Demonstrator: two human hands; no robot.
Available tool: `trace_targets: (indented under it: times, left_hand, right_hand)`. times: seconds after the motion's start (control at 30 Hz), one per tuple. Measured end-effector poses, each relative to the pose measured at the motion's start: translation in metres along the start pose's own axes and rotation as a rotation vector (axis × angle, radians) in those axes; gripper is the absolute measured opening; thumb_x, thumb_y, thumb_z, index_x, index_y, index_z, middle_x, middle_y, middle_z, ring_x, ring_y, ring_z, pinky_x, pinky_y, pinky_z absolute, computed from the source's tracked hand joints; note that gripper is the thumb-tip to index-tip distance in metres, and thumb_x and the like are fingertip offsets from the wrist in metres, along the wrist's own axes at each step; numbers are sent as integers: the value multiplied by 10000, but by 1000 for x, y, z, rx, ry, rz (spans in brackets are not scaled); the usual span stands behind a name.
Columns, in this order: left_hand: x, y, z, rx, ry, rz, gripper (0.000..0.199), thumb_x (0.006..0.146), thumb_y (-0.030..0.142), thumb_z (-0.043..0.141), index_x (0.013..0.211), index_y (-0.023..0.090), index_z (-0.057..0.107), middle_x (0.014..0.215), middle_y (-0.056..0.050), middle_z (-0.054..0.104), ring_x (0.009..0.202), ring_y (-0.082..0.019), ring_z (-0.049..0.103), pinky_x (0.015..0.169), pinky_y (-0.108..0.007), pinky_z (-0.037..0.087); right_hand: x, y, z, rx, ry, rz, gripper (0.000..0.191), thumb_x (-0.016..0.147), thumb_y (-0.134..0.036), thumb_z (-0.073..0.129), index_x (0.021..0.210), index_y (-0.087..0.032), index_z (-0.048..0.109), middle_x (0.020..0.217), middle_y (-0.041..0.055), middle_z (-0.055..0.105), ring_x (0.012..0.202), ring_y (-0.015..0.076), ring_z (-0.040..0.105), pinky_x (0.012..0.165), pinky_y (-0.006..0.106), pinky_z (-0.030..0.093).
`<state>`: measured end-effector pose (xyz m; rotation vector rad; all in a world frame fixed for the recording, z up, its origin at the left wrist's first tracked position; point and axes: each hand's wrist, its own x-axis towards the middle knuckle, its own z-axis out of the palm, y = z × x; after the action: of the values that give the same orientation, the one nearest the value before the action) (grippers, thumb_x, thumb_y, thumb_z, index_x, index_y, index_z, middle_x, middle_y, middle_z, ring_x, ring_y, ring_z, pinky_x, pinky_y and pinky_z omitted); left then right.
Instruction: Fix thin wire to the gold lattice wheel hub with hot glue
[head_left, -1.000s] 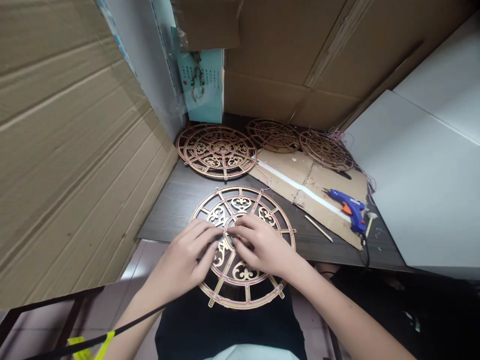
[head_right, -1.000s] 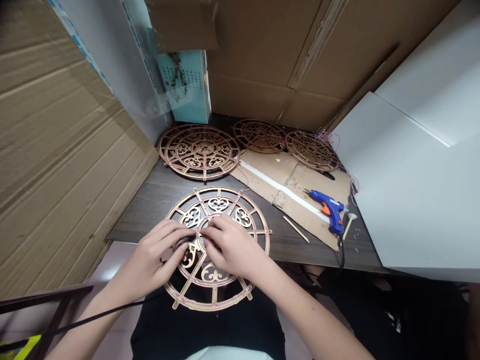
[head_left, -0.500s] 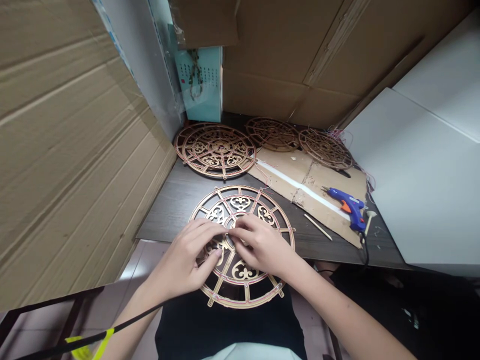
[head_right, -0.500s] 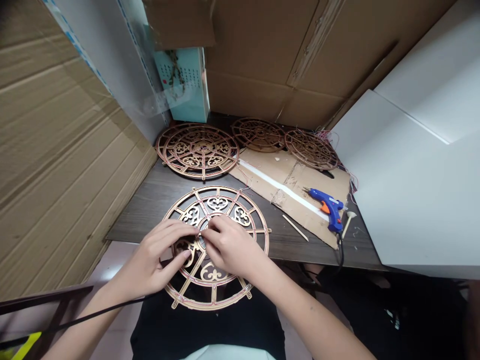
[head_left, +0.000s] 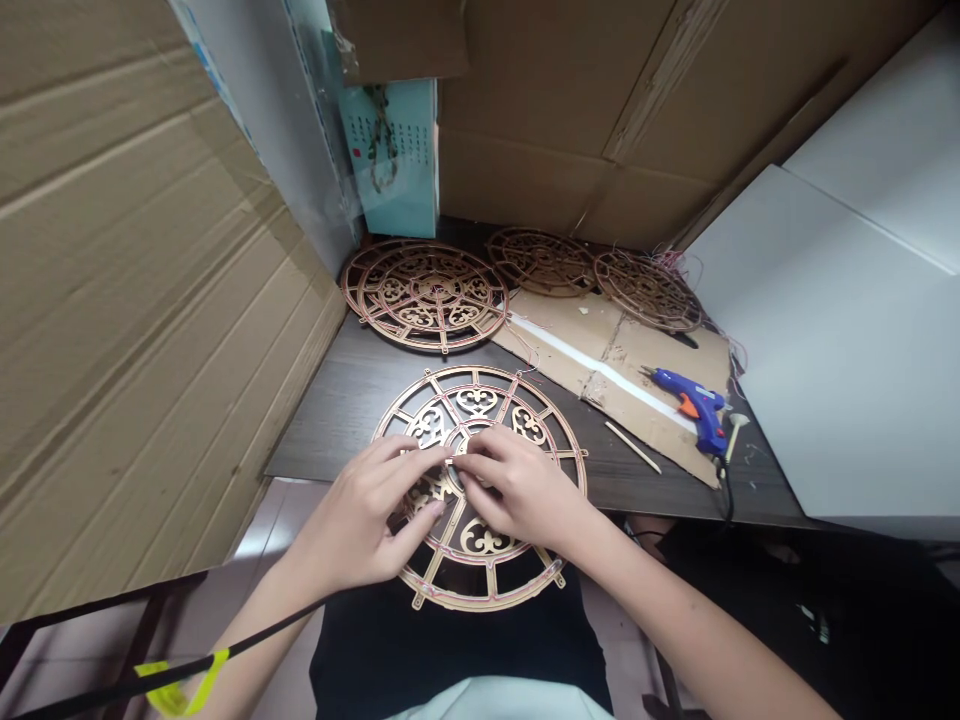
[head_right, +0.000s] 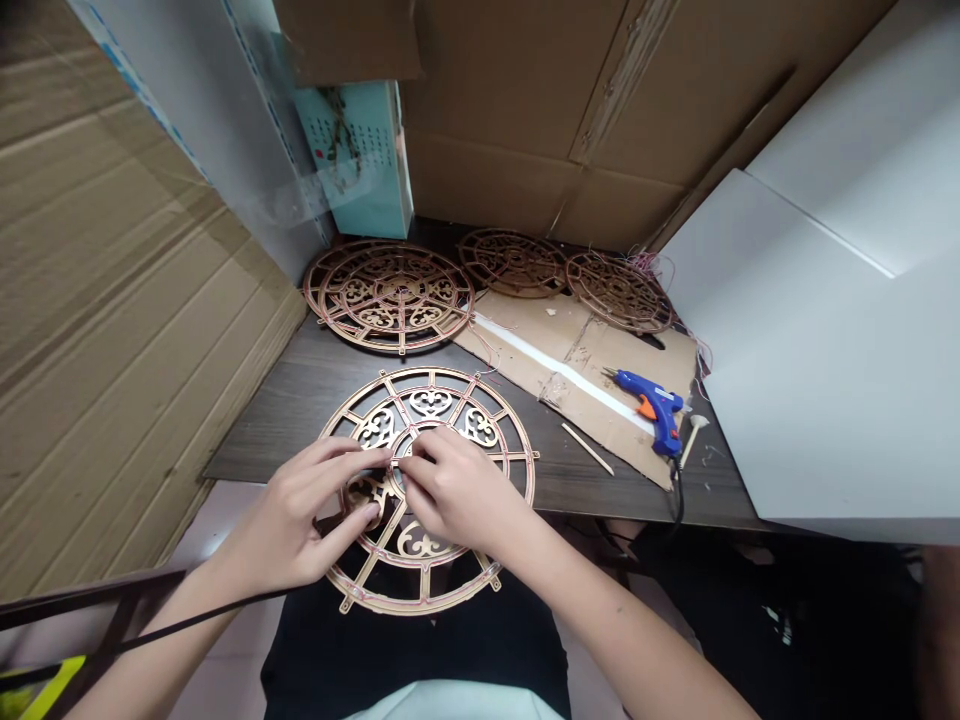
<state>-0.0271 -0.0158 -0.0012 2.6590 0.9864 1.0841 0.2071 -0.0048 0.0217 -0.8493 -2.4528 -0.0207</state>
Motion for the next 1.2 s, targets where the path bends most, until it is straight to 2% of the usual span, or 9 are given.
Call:
trace_targets:
  times: [0.23, 0.53, 0.8, 0.93, 1.1, 1.2]
  left_hand:
    - [1, -4, -2, 118, 5, 91, 515, 918, 231, 638, 1412, 155, 514, 1171, -136, 674, 1119, -276, 602, 933, -402, 504]
    - [4, -4, -1, -41, -14, 4, 470, 915, 215, 640, 1365, 187, 507, 1183, -95, 659, 1102, -235, 593, 958, -385, 471]
    - [4, -5, 1, -59, -10, -12, 474, 917, 223, 643, 1367, 198, 495, 1164, -75, 658, 1095, -227, 581, 966, -380, 455]
    - [5, -5, -1, -54, -22, -2, 457, 920, 232, 638, 1355, 196, 501, 1165, -80, 655, 1092, -237, 580, 954, -383, 455]
    - [6, -5, -1, -81, -25, -9, 470, 922, 245, 641, 1367, 207, 495, 1155, -71, 652, 1073, -230, 581, 941, -372, 453]
    - [7, -5, -1, -84, -25, -3, 473, 920, 247, 643, 1368, 206, 496, 1140, -65, 654, 1052, -223, 581, 921, -360, 453]
  right_hand:
    - [2, 0, -1, -16, -14, -2, 236, 1013, -202, 479, 1036, -143, 706, 976, 121, 649, 899, 237, 568, 813, 394, 507]
    - [-5, -4, 2, 63, 40, 55, 218, 1007, -185, 493, 1059, -130, 698, 1010, 126, 653, 962, 241, 567, 879, 402, 514]
    - [-9, -8, 1, 82, 91, 225, 166, 977, -174, 540, 1005, -129, 698, 989, 104, 637, 962, 234, 570, 866, 385, 500]
    - [-10, -7, -3, 31, 66, 202, 200, 994, -182, 521, 957, -132, 710, 956, 95, 642, 935, 229, 567, 851, 381, 489]
    - [-8, -4, -3, 5, 51, 117, 207, 1004, -189, 526, 1064, -134, 716, 996, 100, 662, 942, 226, 571, 858, 374, 483]
    - [-2, 0, -2, 2, 28, 103, 199, 1017, -187, 525, 1028, -150, 720, 996, 91, 662, 948, 218, 571, 856, 353, 482]
